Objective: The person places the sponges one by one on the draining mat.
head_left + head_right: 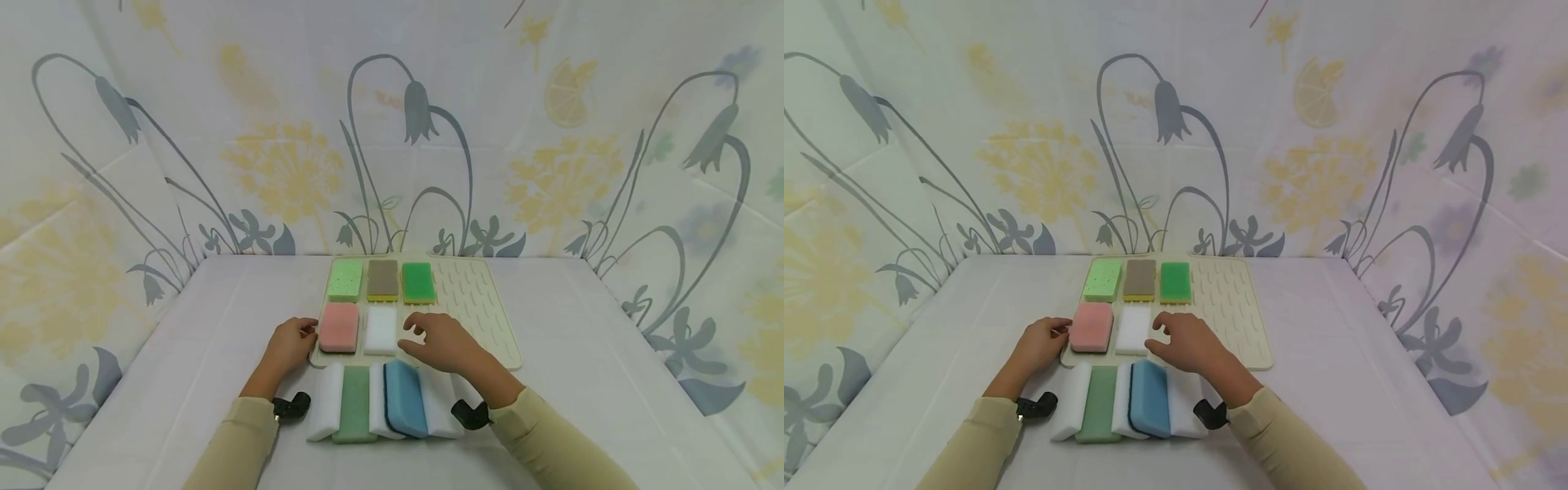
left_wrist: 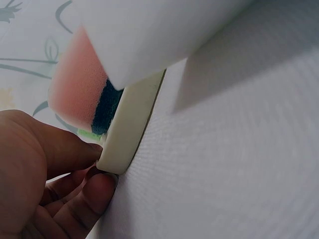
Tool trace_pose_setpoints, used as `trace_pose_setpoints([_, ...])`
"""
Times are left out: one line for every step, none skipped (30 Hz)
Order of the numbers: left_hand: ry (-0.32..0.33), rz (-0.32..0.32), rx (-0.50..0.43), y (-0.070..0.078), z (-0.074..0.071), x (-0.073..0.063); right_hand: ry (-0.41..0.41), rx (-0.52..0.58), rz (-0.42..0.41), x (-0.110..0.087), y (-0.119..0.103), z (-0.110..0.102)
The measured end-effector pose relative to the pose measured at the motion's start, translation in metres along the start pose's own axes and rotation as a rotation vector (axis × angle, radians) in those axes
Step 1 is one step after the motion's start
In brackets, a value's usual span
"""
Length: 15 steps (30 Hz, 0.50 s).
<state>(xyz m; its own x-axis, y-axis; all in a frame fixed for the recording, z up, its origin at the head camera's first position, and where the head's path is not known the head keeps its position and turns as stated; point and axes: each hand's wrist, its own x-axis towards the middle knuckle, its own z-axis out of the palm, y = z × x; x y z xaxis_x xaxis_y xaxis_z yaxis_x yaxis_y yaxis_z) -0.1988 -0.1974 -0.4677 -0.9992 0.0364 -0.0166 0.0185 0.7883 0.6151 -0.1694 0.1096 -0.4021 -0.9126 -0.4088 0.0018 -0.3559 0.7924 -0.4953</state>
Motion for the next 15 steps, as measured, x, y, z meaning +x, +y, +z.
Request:
trace_pose_setpoints([0.002, 0.001, -0.001, 0.0, 0.0, 0.0, -0.001, 0.003, 0.004, -0.002, 0.001, 0.0])
trace_pose_setpoints([0.003, 0.002, -0.002, 0.0, 0.0, 0.0, -0.005, 0.009, 0.009, -0.004, 0.002, 0.0])
trace_pose_setpoints([0.003, 0.004, 0.0, 0.0, -0.001, -0.001, -0.013, 0.015, 0.015, -0.006, 0.002, 0.0])
trace_pose_setpoints([0.004, 0.005, 0.0, 0.0, -0.001, -0.001, -0.019, 0.017, 0.019, -0.007, 0.003, 0.0])
trace_pose_setpoints([0.004, 0.006, 0.0, 0.0, -0.001, -0.001, -0.025, 0.021, 0.025, -0.009, 0.004, -0.001])
trace_pose_setpoints([0.004, 0.006, 0.002, 0.0, 0.0, -0.001, -0.031, 0.024, 0.031, -0.011, 0.005, 0.0])
trace_pose_setpoints([0.003, 0.006, 0.002, 0.0, 0.0, -0.001, -0.035, 0.025, 0.034, -0.013, 0.006, 0.0])
trace_pose_setpoints([0.002, 0.006, 0.003, 0.0, 0.0, -0.001, -0.039, 0.029, 0.035, -0.015, 0.007, 0.0])
trace_pose_setpoints([0.001, 0.006, 0.004, 0.0, 0.0, 0.0, -0.042, 0.028, 0.037, -0.016, 0.008, 0.0])
trace_pose_setpoints([0.001, 0.005, 0.003, 0.0, 0.0, 0.0, -0.043, 0.03, 0.04, -0.018, 0.009, 0.0])
trace_pose_setpoints([0.0, 0.004, 0.002, -0.001, 0.001, 0.0, -0.046, 0.032, 0.045, -0.02, 0.01, 0.0])
trace_pose_setpoints([-0.001, 0.003, 0.001, 0.0, 0.001, 0.0, -0.049, 0.033, 0.051, -0.021, 0.011, 0.001])
trace_pose_setpoints([-0.002, 0.003, 0.0, 0.0, 0.001, -0.001, -0.052, 0.036, 0.054, -0.023, 0.012, 0.001])
trace_pose_setpoints([-0.002, 0.002, 0.001, 0.0, 0.001, -0.001, -0.056, 0.041, 0.06, -0.024, 0.013, 0.001])
trace_pose_setpoints([-0.002, 0.001, 0.0, 0.0, 0.001, -0.001, -0.061, 0.044, 0.066, -0.026, 0.013, 0.001])
